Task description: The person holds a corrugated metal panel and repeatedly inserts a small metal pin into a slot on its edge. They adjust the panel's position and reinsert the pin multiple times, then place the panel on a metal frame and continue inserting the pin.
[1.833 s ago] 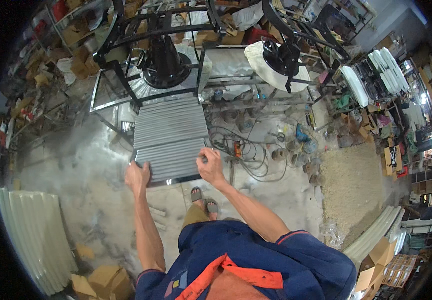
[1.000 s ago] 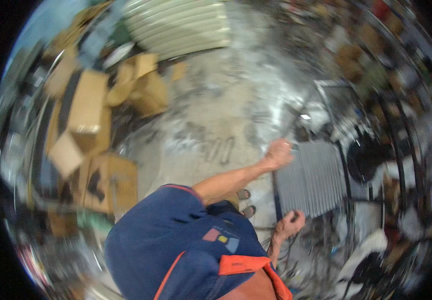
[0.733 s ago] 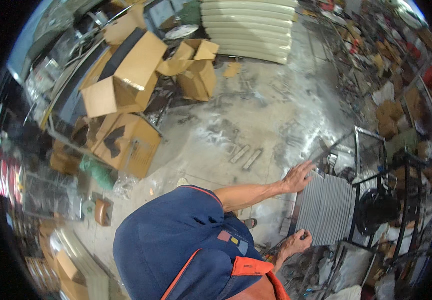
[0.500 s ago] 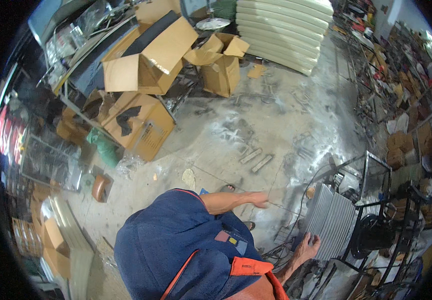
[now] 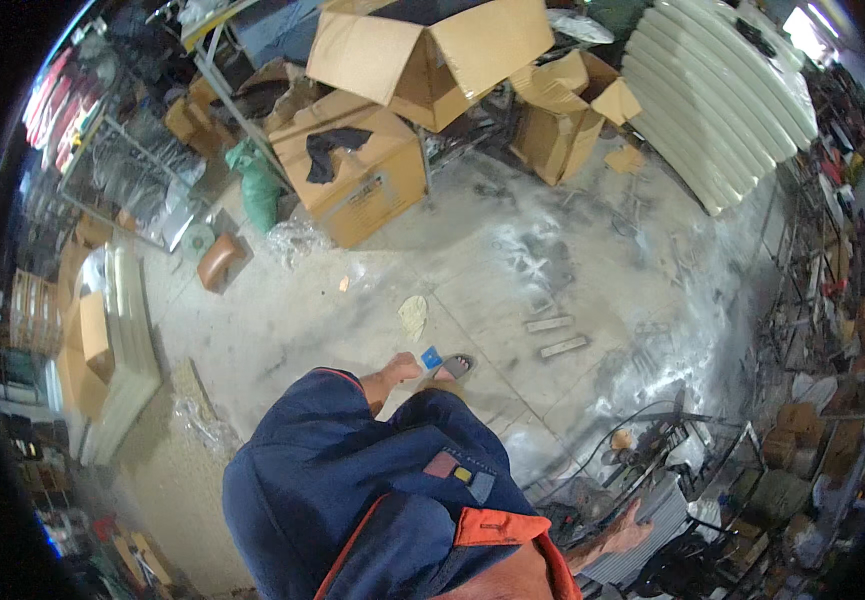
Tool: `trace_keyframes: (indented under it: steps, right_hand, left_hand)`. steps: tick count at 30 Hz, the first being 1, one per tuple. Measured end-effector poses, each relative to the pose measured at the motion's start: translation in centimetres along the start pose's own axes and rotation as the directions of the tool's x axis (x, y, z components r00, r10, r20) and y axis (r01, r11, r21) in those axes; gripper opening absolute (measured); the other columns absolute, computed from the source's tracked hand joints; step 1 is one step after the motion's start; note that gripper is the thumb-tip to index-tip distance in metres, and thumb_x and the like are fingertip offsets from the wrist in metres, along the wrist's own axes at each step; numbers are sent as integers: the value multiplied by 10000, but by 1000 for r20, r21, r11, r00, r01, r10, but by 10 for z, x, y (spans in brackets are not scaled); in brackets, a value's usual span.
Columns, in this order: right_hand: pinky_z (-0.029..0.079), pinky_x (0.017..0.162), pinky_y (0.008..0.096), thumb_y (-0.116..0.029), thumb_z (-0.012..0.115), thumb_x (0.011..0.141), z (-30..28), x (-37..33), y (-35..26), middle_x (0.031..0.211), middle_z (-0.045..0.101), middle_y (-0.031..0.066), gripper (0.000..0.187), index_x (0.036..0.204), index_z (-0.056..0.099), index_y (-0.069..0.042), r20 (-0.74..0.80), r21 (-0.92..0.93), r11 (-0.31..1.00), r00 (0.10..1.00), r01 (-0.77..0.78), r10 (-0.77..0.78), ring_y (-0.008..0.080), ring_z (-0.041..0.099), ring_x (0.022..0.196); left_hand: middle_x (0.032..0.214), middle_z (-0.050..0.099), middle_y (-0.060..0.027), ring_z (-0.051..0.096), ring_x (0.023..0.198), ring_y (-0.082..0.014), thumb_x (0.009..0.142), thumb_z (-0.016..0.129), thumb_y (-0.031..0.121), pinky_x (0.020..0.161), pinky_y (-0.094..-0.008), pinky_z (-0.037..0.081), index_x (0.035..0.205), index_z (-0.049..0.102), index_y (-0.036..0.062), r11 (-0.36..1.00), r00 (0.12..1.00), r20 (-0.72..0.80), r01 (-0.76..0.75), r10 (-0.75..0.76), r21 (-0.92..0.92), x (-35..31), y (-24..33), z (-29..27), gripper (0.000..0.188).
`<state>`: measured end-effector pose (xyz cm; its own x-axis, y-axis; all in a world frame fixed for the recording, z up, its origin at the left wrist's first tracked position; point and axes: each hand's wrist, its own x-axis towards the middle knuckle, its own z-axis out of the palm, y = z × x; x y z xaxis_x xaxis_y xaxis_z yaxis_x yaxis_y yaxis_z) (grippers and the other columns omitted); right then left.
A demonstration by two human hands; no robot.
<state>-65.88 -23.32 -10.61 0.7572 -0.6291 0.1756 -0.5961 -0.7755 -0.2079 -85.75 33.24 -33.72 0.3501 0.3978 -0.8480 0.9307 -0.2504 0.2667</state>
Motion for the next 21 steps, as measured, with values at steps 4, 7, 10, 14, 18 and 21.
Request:
trace_keyframes:
  steps: [4,7,10,14,18,21]
  right_hand:
    - [522,891,507,-664,711,801,2,3,-1,1254,657,174,835,1358,597,-51,40,-248,968,999,38,-29,418,651,1077]
    - [510,900,533,-714,653,816,22,26,33,1281,649,163,845,1366,596,-74,50,-242,968,997,71,-61,400,645,1102]
    - [479,954,561,-721,595,849,37,23,34,1322,632,138,826,1383,576,-91,51,-267,962,997,64,-52,369,619,1164]
    - [438,1027,599,-731,518,894,28,16,19,1376,608,104,803,1407,549,-115,128,-317,948,992,27,15,328,583,1247]
    - [420,1066,615,-703,482,925,18,13,21,1387,608,95,757,1404,543,-120,199,-164,985,976,-51,84,309,571,1280]
    - [472,1000,569,-591,566,912,30,7,30,1299,651,141,659,1333,591,-84,49,170,982,996,-87,80,353,622,1170]
  left_hand:
    - [941,731,-264,748,826,-358,835,631,301,720,-445,602,968,745,-55,981,979,-74,-186,191,62,24,-9,17,397]
    - [978,726,-260,738,886,-364,838,628,277,769,-447,594,973,758,-16,955,949,-119,-282,292,95,31,-2,13,347]
    - [1030,718,-263,723,953,-384,845,625,284,801,-462,583,996,768,20,969,962,-109,-246,249,39,7,13,-38,336]
    - [1078,708,-269,695,1023,-415,863,619,323,826,-493,569,1000,779,53,993,983,-181,-44,24,-109,-1,18,-62,342]
    - [972,726,-216,694,933,-428,881,598,421,796,-485,553,1035,763,153,726,833,43,-505,552,468,74,-43,-42,350]
    - [928,717,-213,678,924,-441,876,585,391,781,-507,535,1027,755,153,979,981,-26,-188,191,81,69,-27,-48,329]
